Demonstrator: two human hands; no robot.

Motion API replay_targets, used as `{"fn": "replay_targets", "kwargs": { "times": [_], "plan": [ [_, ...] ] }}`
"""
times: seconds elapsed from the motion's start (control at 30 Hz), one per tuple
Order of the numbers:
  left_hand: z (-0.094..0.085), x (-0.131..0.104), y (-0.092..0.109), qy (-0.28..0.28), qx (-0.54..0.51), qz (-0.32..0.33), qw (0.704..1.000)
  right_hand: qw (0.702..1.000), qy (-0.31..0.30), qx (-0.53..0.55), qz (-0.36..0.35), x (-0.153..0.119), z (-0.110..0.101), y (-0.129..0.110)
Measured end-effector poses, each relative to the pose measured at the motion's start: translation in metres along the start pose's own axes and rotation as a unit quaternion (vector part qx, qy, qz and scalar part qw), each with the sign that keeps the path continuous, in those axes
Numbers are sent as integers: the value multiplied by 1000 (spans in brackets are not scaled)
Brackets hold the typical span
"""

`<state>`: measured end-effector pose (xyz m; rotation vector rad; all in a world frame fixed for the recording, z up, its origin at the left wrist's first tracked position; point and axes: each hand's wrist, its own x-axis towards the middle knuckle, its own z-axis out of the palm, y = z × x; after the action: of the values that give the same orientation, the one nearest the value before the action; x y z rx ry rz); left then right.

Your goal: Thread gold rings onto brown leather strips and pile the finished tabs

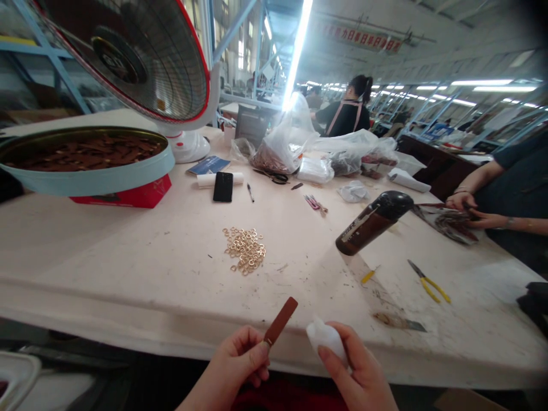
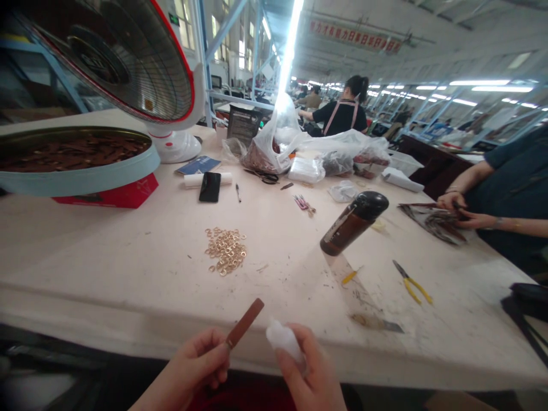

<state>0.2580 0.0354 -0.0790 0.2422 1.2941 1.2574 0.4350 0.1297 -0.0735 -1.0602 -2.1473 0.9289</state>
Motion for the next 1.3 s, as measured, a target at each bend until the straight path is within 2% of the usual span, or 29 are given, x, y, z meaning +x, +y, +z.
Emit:
{"fn": "replay_targets", "kwargs": {
  "times": [0.07,0.13,0.3,0.47,0.6,0.73,0.83,1.0,1.17,1.23,1.3],
  "plan": [
    [2,-4,2,-11,-32,-7,999,993,25,84,82,-6,10,3],
    [3,-6,3,-17,-57,-4,998,980,39,149,124,-10,20,4],
    [7,-10,3,-12,-68,20,997,960,42,241,139,-15,37,1],
    [11,-16,3,0,-21,64,998,940,46,301,151,-20,52,-1],
    [14,-22,5,27,5,100,995,953,62,272,122,-15,52,-4],
    [11,-26,9,30,12,112,993,986,83,136,56,12,39,4],
    [3,-26,11,46,1,109,993,986,143,70,40,46,37,24],
    [-15,-26,11,81,-54,123,988,978,198,46,51,92,57,62],
    [-37,-26,14,134,-51,108,984,983,172,25,57,97,67,77],
    [-52,-18,21,162,18,127,978,985,162,15,64,95,66,77],
    [-74,-4,34,201,119,151,961,985,158,10,75,94,64,77]
  ]
}}
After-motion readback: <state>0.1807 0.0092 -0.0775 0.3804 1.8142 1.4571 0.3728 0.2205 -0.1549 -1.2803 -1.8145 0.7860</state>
